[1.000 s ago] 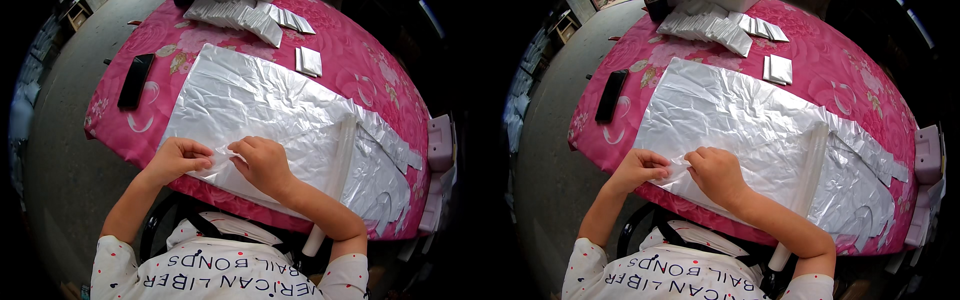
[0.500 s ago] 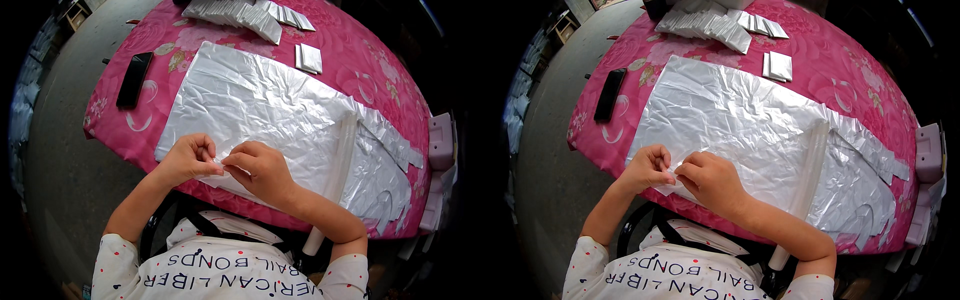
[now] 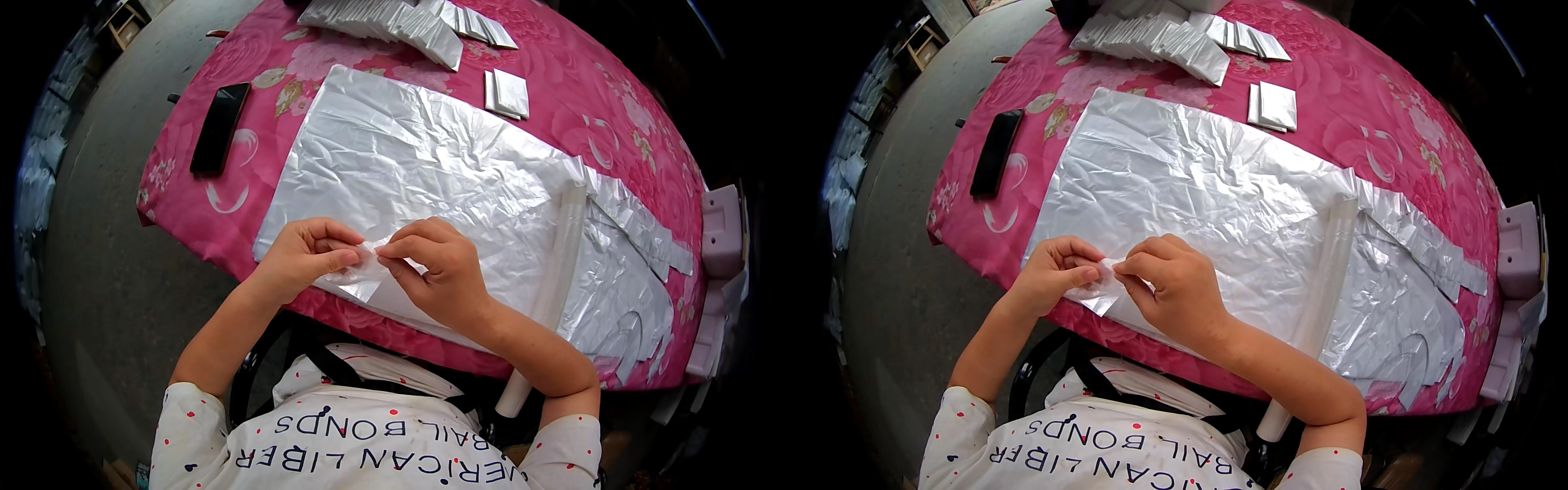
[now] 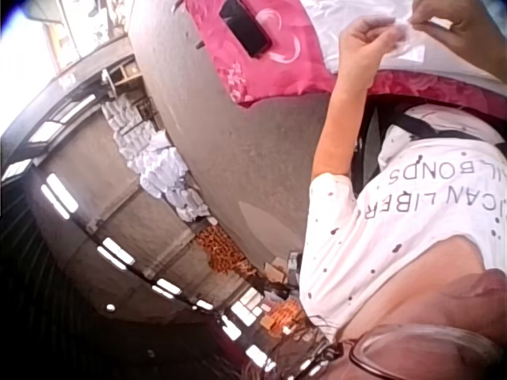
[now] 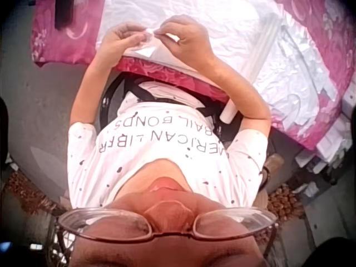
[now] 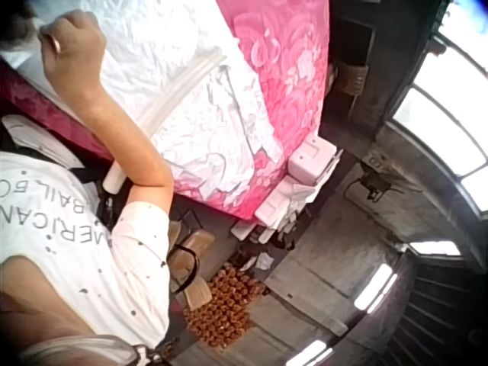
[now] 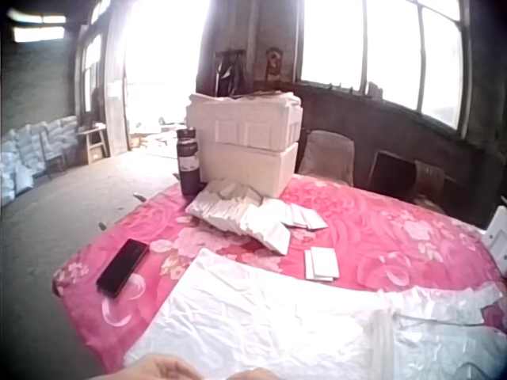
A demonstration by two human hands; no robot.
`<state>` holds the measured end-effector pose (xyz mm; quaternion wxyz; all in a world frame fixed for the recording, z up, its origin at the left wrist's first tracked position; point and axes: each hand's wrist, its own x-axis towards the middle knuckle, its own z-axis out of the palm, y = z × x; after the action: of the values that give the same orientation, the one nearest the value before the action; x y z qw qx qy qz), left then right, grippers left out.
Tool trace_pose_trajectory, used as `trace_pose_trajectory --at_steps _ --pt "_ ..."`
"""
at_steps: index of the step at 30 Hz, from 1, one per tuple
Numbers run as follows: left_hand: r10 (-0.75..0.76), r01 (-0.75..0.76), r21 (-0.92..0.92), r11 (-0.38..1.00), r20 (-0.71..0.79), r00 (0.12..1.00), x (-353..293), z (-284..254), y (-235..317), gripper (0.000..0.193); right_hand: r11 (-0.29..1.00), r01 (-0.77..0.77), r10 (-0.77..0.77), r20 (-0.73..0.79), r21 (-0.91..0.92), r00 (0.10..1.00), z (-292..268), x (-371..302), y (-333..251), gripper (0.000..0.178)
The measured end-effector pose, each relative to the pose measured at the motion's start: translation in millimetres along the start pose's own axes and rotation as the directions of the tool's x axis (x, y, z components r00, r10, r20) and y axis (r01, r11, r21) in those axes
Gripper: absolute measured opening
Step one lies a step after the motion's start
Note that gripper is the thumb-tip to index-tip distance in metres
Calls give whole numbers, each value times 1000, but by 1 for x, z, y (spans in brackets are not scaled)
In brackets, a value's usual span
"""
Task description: The person repeatedly tears off pieces of clear plastic wrap from a roll, places small white rectangular items onto the wrap, and folds the wrap around each item. The wrapped items are stacked on the table.
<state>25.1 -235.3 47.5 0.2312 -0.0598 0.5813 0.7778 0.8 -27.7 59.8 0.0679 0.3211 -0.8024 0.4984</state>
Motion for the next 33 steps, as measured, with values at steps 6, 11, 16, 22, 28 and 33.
trace_pose_trajectory --at_steps 6,11,16,22,28,33 --pt "6 -6 29 1000 17 1000 0 -5 0 30 999 -7 7 -12 52 1000 -1 1 0 9" --pt "-17 18 -40 999 33 999 -1 -3 -1 28 995 -19 22 -26 98 999 -1 1 2 9" --pt "-199 199 -90 976 2 980 -4 11 7 24 996 -29 31 -28 79 999 -1 1 3 10" --pt "-60 62 -41 997 59 996 -4 -5 1 23 995 -42 38 51 86 998 -1 0 -2 13" --pt "-18 16 60 998 32 999 -3 4 3 35 963 -160 110 228 216 968 0 -2 0 13" --pt "-30 27 74 997 36 999 -1 7 1 38 936 -235 152 304 261 941 -4 -3 2 12"
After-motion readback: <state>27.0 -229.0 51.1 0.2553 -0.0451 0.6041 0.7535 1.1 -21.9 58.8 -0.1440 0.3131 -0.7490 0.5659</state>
